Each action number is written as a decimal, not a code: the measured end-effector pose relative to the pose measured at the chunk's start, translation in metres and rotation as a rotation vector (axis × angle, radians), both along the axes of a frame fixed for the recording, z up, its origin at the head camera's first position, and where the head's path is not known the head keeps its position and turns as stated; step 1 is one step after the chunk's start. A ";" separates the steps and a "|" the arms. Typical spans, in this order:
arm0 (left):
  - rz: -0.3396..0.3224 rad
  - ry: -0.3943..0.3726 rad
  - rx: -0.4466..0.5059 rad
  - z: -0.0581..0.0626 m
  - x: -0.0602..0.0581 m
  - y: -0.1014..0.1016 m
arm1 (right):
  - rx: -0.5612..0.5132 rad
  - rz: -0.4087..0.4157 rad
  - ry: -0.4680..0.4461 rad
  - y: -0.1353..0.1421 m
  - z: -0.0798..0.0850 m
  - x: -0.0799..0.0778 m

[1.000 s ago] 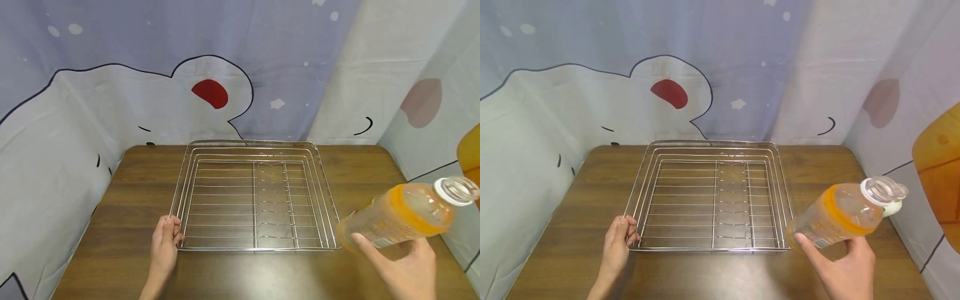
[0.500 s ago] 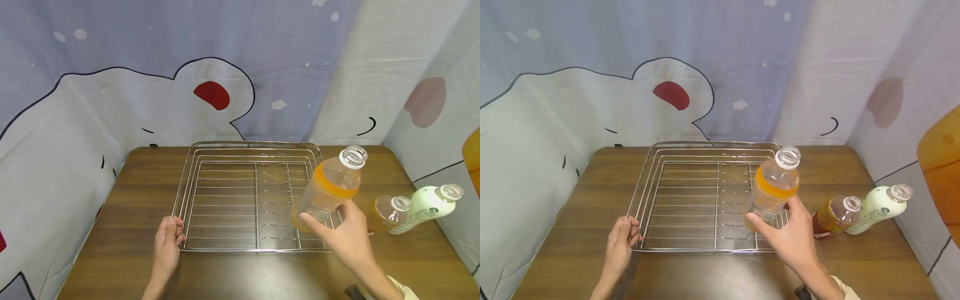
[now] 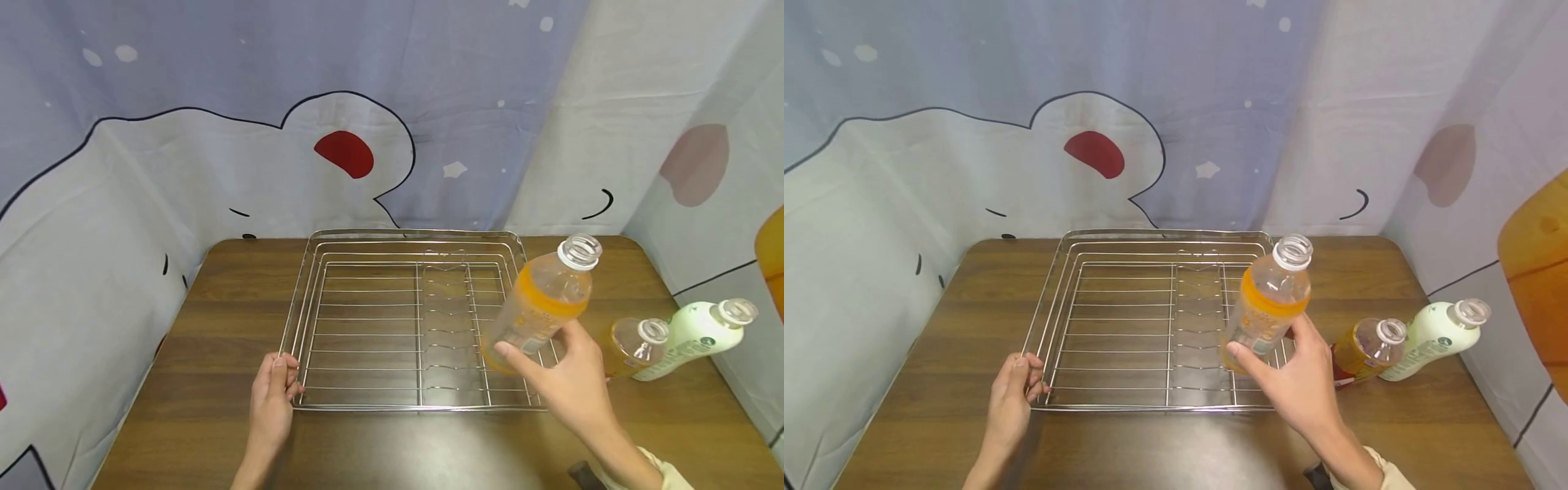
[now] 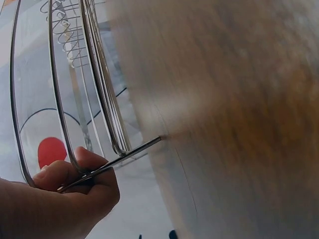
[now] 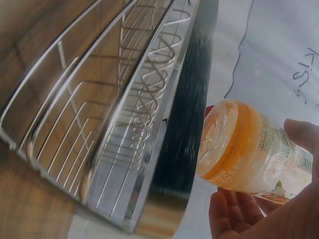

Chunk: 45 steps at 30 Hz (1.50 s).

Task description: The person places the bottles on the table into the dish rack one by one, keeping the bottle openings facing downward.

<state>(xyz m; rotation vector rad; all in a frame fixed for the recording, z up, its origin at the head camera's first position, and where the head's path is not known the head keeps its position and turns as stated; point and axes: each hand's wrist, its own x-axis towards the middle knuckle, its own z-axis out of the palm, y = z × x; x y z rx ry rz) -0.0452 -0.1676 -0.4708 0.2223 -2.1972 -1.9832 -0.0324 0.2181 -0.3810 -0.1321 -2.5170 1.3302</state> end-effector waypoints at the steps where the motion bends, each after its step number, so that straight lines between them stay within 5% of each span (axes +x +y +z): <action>1: 0.001 0.000 -0.001 0.000 0.000 0.000 | 0.003 -0.001 0.002 0.002 0.000 0.000; 14: 0.009 0.000 0.003 0.001 0.000 0.001 | 0.050 -0.032 0.065 0.017 0.008 -0.008; 30: -0.037 0.015 0.042 0.001 0.001 -0.002 | 0.222 -0.061 0.152 0.045 0.047 -0.033; 36: 0.012 -0.002 -0.037 0.001 0.001 -0.002 | 0.269 -0.042 0.206 0.056 0.062 -0.047; 45: 0.024 0.104 -0.112 -0.003 0.003 -0.002 | 0.383 0.047 0.170 0.067 0.077 -0.066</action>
